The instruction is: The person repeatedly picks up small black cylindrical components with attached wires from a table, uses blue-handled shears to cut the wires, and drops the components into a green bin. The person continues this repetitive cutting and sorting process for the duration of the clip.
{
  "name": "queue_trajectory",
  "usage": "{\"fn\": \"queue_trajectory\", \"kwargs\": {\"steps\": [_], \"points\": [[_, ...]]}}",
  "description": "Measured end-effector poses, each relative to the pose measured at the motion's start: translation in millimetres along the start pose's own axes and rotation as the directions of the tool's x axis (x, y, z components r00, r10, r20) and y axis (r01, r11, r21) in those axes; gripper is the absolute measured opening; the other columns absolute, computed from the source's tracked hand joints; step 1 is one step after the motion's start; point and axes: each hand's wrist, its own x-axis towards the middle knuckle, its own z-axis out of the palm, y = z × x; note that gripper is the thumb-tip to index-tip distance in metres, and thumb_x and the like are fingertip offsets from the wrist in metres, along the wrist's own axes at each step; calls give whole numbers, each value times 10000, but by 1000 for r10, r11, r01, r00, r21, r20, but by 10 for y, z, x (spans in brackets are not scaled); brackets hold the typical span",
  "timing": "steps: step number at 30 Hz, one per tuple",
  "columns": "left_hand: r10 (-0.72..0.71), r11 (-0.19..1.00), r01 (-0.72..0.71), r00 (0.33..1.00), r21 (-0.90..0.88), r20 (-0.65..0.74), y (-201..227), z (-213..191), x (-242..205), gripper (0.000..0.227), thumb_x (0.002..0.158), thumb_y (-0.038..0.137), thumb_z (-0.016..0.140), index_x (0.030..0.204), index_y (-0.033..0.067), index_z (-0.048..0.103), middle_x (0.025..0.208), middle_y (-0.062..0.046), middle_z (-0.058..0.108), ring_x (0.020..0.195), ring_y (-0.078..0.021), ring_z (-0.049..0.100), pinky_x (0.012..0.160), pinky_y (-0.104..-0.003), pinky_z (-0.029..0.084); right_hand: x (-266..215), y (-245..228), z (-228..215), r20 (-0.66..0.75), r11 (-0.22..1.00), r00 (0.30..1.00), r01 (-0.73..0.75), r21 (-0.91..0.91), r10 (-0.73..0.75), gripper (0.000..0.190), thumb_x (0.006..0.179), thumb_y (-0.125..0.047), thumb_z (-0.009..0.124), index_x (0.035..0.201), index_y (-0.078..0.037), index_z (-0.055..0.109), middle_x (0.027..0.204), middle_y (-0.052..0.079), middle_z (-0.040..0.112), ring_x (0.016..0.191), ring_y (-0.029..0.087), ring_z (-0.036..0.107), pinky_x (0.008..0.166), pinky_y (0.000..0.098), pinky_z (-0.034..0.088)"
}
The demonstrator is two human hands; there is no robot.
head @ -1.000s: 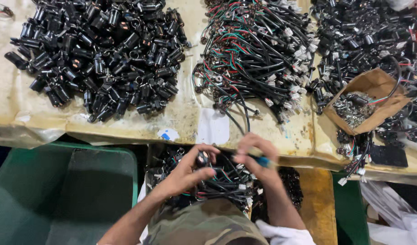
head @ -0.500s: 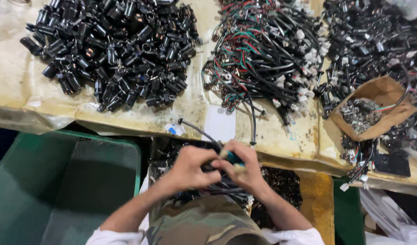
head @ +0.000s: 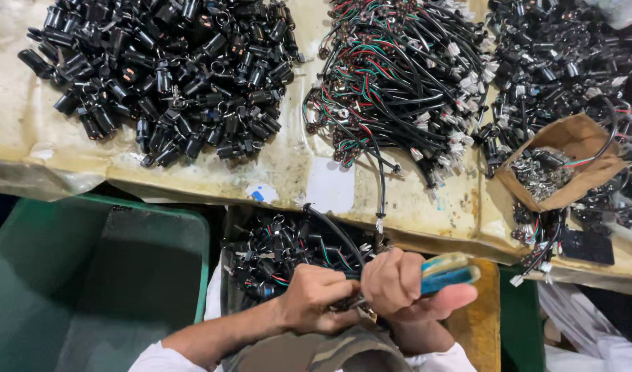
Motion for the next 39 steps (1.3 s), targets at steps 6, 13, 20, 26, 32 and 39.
{"fn": "queue_trajectory", "kwargs": {"steps": [6, 13, 20, 26, 32, 39], "points": [[-41, 999, 41, 999, -22, -9, -8, 63, 0, 290, 781, 282, 840, 800, 80, 632, 659, -73, 557, 556, -277, 602, 498, -385, 472, -35, 5, 59, -29, 996, 998, -52, -75, 50, 593, 922, -655, 633, 681, -166, 400, 497, -74, 362, 360, 103, 287, 379, 301, 272], [-62, 993, 57, 997, -104, -47, -37, 63, 33, 263, 784, 226, 869, 880, 68, 681, 695, -79, 596, 565, -264, 625, 500, -369, 478, 151, 27, -10, -36, 979, 996, -74, 192, 82, 588, 986, -595, 629, 698, -142, 390, 524, -80, 343, 381, 54, 240, 376, 265, 204], [-157, 985, 150, 985, -90, -66, -72, 122, -57, 246, 767, 192, 839, 812, 78, 626, 676, -74, 572, 552, -260, 603, 495, -372, 461, 44, 113, -107, -117, 1000, 993, 7, 21, -5, 550, 1005, -501, 657, 675, -149, 393, 528, -76, 349, 369, 47, 228, 352, 258, 192], [-156, 985, 154, 988, 73, 16, -55, -217, 458, 213, 768, 244, 799, 837, 96, 661, 738, -70, 615, 662, -298, 629, 580, -409, 467, 59, 74, -385, -65, 973, 998, -17, -228, 2, 526, 964, -547, 685, 812, -100, 451, 691, -1, 448, 584, 107, 413, 528, 284, 343], [114, 960, 48, 832, -275, 543, 45, -964, 419, 236, 793, 236, 704, 996, 117, 719, 969, -44, 689, 944, -274, 633, 911, -487, 407, 1244, -442, -1113, -56, -147, 949, -107, -983, -311, 201, 959, -183, 809, 883, -79, 654, 767, 33, 697, 668, 176, 626, 656, 274, 506], [-25, 998, -3, 869, 56, 494, -428, -865, 6, 664, 733, 261, 759, 1332, 24, 596, 1309, -169, 566, 1271, -368, 513, 1086, -491, 406, 2063, -269, -1586, 198, -452, 948, 67, -889, -248, 242, 870, -276, 884, 1012, -137, 747, 923, 83, 746, 809, 271, 734, 754, 420, 577]]}}
